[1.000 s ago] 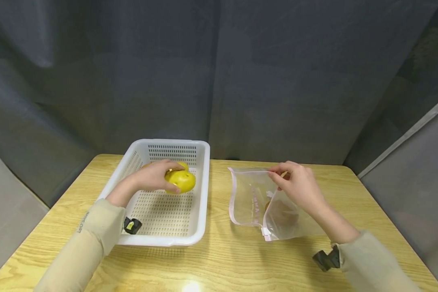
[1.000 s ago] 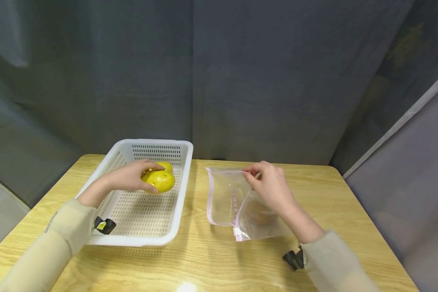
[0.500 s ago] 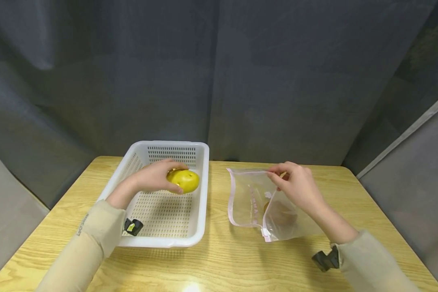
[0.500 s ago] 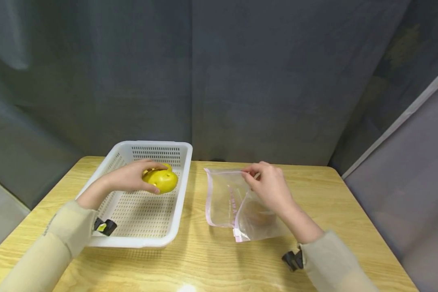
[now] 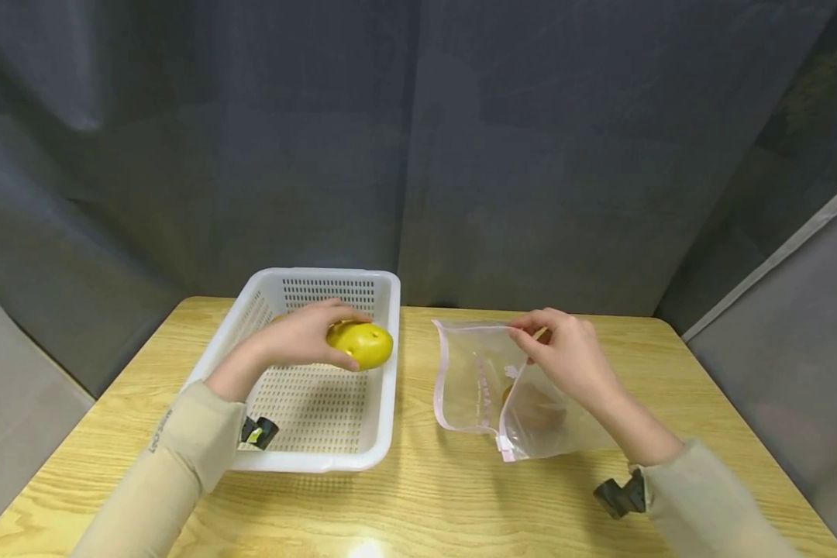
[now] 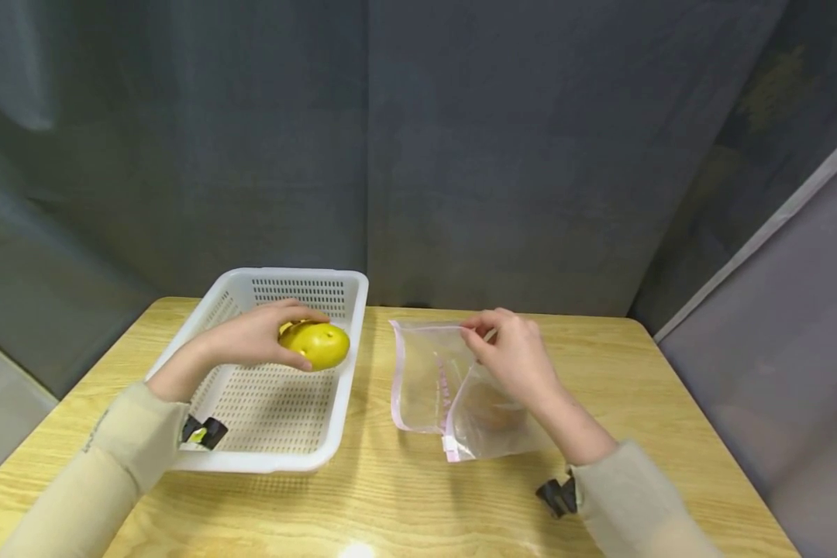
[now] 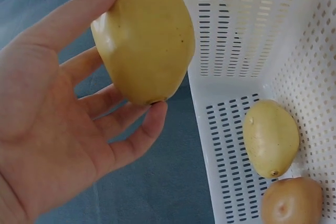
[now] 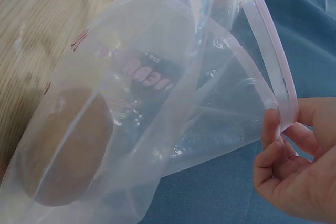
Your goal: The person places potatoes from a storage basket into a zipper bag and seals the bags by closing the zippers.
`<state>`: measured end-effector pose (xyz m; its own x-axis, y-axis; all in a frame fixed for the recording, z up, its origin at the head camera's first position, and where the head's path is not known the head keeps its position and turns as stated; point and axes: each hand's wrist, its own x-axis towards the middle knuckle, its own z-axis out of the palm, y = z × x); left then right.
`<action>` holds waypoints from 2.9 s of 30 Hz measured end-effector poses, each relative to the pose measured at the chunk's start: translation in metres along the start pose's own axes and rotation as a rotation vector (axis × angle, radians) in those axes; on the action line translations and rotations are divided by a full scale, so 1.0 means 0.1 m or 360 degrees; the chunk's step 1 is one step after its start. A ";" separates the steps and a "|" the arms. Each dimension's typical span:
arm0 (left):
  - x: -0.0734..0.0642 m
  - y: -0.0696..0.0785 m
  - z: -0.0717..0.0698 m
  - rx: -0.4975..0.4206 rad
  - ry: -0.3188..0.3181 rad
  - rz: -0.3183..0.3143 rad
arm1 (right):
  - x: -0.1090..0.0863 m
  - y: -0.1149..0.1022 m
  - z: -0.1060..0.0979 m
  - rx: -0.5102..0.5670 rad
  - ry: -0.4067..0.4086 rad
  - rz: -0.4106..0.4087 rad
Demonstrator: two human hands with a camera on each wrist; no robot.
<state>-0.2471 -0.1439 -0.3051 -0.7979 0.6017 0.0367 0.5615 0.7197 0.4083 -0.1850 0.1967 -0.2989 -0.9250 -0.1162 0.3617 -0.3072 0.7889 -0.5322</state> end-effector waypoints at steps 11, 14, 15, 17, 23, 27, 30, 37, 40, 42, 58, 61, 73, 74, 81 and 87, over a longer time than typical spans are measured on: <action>0.01 0.16 -0.05 0.0042 -0.0008 0.0100 | 0.05 -0.03 0.01 0.0014 0.0033 -0.0016; 0.02 0.20 -0.06 0.0052 -0.0011 0.0120 | 0.05 -0.04 0.01 0.0021 0.0026 -0.0004; 0.02 0.21 -0.06 0.0049 -0.0010 0.0125 | 0.05 -0.05 0.01 0.0023 0.0025 0.0000; 0.01 0.24 -0.06 0.0049 -0.0007 0.0130 | 0.05 -0.06 0.01 0.0024 0.0022 0.0006; 0.00 0.28 -0.07 0.0057 -0.0004 0.0154 | 0.06 -0.06 0.01 0.0023 0.0020 0.0008; 0.00 0.30 -0.07 0.0077 0.0000 0.0156 | 0.06 -0.06 0.01 0.0026 0.0026 0.0006; 0.01 0.31 -0.08 0.0084 0.0002 0.0169 | 0.06 -0.05 0.01 0.0024 0.0029 0.0006; 0.02 0.36 -0.09 0.0100 0.0011 0.0217 | 0.06 -0.04 0.03 0.0018 0.0035 -0.0012; 0.03 0.37 -0.09 0.0096 0.0011 0.0224 | 0.06 -0.03 0.03 0.0019 0.0036 -0.0016; 0.03 0.38 -0.09 0.0094 0.0018 0.0232 | 0.06 -0.03 0.04 0.0021 0.0037 -0.0014; 0.03 0.50 -0.08 0.0139 0.0068 0.0334 | 0.04 -0.01 0.05 0.0018 0.0039 -0.0007; 0.03 0.52 -0.09 0.0129 0.0076 0.0354 | 0.04 -0.01 0.04 0.0009 0.0044 -0.0019; 0.05 0.60 -0.07 0.0151 0.0095 0.0413 | 0.04 -0.03 0.03 0.0013 0.0027 -0.0004; 0.05 0.60 -0.06 0.0156 0.0099 0.0422 | 0.04 -0.03 0.03 0.0012 0.0028 -0.0006; 0.08 0.65 -0.05 0.0140 0.0113 0.0441 | 0.06 -0.04 0.03 0.0012 0.0048 -0.0022; 0.10 0.70 -0.04 0.0144 0.0094 0.0473 | 0.06 -0.05 0.03 0.0026 0.0042 -0.0013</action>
<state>-0.2170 -0.0886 -0.2726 -0.6059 0.7710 0.1959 0.7870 0.5449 0.2894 -0.1896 0.1901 -0.2961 -0.9164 -0.1066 0.3857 -0.3185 0.7780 -0.5416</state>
